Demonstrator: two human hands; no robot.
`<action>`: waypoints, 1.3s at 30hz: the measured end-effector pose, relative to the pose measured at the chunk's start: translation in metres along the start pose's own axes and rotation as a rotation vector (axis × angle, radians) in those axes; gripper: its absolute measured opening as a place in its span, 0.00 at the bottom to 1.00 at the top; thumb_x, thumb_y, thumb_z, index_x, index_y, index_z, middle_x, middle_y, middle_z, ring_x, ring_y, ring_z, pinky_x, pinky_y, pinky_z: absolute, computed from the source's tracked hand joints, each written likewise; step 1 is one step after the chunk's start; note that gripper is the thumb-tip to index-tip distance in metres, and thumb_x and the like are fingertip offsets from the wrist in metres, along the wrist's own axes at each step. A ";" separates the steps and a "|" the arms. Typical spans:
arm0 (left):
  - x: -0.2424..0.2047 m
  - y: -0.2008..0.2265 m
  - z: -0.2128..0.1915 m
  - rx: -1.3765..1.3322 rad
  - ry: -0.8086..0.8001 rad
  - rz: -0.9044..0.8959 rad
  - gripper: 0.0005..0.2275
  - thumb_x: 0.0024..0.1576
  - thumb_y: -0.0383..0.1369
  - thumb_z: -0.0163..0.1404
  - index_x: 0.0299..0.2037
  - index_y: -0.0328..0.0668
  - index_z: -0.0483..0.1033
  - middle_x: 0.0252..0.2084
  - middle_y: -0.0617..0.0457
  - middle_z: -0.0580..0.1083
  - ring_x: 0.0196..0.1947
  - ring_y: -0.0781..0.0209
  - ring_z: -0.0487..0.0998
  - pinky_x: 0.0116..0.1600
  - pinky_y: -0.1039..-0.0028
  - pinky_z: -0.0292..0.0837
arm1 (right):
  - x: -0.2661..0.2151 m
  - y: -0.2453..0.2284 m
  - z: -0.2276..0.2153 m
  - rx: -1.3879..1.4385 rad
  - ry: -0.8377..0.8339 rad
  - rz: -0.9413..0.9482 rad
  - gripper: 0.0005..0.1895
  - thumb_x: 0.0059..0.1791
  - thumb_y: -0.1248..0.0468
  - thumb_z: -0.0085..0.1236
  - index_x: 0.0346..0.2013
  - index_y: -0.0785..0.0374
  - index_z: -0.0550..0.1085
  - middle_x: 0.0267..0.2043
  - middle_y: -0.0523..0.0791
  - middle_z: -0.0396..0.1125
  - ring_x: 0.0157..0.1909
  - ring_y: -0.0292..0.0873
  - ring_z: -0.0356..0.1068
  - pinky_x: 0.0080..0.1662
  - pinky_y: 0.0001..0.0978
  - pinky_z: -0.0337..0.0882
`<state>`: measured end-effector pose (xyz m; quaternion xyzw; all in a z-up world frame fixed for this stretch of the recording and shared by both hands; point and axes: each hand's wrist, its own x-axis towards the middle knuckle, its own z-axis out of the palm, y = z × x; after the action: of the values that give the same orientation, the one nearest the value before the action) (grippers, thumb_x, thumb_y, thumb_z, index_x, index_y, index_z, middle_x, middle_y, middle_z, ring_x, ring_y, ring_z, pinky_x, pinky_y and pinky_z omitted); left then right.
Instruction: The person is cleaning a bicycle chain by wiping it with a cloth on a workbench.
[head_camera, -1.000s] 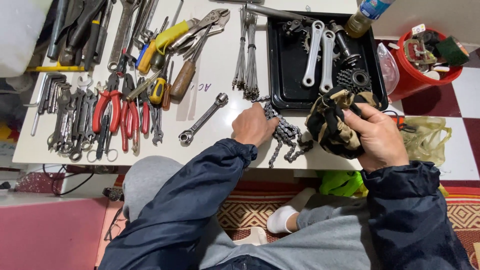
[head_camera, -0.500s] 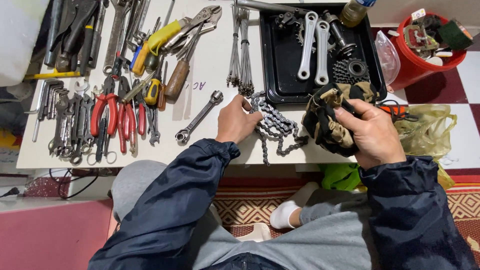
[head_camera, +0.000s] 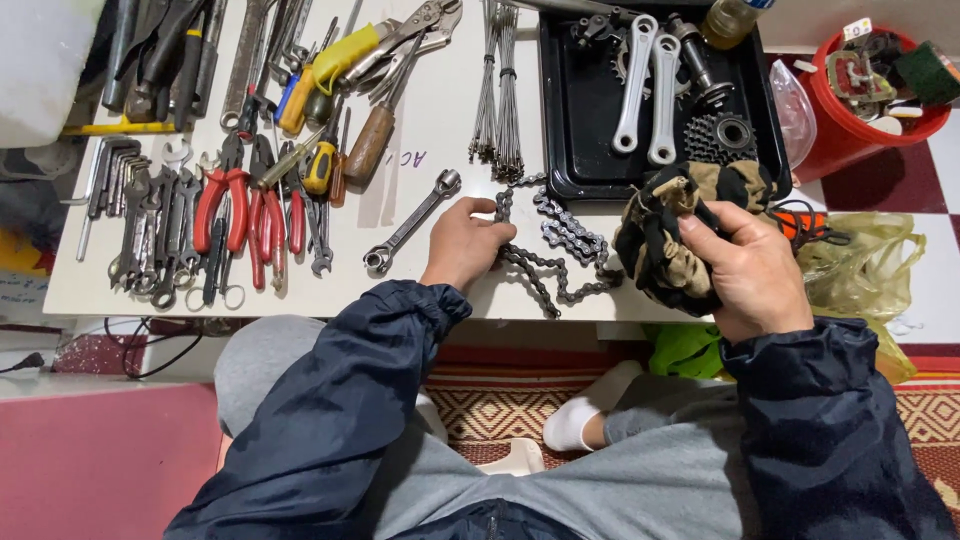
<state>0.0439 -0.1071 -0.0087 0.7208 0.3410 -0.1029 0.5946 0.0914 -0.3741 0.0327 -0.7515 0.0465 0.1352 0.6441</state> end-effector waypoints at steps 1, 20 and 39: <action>-0.004 0.003 -0.003 0.000 0.000 0.000 0.21 0.50 0.35 0.56 0.56 0.48 0.74 0.47 0.52 0.78 0.40 0.61 0.78 0.47 0.71 0.74 | 0.000 0.002 -0.001 0.000 0.000 -0.001 0.08 0.53 0.63 0.57 0.47 0.58 0.77 0.40 0.40 0.73 0.39 0.33 0.71 0.42 0.25 0.73; 0.020 -0.044 -0.007 0.749 0.176 0.598 0.16 0.54 0.30 0.49 0.49 0.29 0.79 0.37 0.36 0.77 0.40 0.35 0.82 0.44 0.48 0.79 | 0.010 0.071 -0.014 -1.274 0.135 -0.561 0.15 0.50 0.56 0.59 0.51 0.52 0.76 0.39 0.45 0.69 0.46 0.51 0.74 0.48 0.46 0.76; 0.059 -0.049 0.087 0.866 0.266 1.291 0.10 0.50 0.32 0.62 0.40 0.47 0.77 0.41 0.49 0.69 0.41 0.47 0.73 0.44 0.61 0.68 | -0.015 0.010 -0.003 -1.230 -0.096 -0.364 0.31 0.44 0.45 0.66 0.55 0.59 0.76 0.51 0.54 0.69 0.57 0.58 0.70 0.56 0.51 0.72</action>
<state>0.0803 -0.1628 -0.1038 0.9500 -0.1470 0.2260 0.1574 0.0749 -0.3808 0.0271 -0.9726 -0.1966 0.0591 0.1094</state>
